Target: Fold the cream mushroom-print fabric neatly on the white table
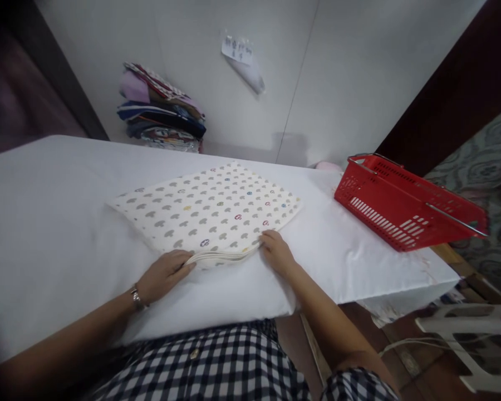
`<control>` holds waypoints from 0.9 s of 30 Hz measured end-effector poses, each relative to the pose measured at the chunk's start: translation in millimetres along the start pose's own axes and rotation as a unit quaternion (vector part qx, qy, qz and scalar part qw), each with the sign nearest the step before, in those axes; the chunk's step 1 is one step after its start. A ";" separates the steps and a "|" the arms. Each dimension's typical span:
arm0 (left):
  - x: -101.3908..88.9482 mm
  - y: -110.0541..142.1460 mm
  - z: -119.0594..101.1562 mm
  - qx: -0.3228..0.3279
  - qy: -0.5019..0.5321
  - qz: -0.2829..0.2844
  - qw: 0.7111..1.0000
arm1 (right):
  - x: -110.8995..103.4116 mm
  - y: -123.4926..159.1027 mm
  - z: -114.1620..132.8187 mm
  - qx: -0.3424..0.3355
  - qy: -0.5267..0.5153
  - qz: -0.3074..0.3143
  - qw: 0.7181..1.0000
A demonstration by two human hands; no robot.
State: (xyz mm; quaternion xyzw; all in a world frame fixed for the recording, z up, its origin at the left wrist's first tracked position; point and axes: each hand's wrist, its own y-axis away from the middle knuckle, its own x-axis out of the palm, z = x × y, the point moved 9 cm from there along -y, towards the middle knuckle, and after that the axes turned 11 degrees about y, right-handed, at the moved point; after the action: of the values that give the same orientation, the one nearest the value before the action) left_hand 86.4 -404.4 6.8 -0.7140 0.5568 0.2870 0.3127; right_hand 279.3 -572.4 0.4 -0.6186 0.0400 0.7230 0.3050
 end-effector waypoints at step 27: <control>2.5 16.8 -21.8 0.115 0.006 -0.069 0.991 | -2.0 39.3 138.2 -0.213 -0.075 -0.035 0.974</control>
State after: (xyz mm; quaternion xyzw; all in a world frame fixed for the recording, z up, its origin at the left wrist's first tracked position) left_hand 71.9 -425.7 16.7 -0.7116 0.5378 0.1946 0.4080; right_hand 139.9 -545.0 21.6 -0.6146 -0.1590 0.7481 0.1932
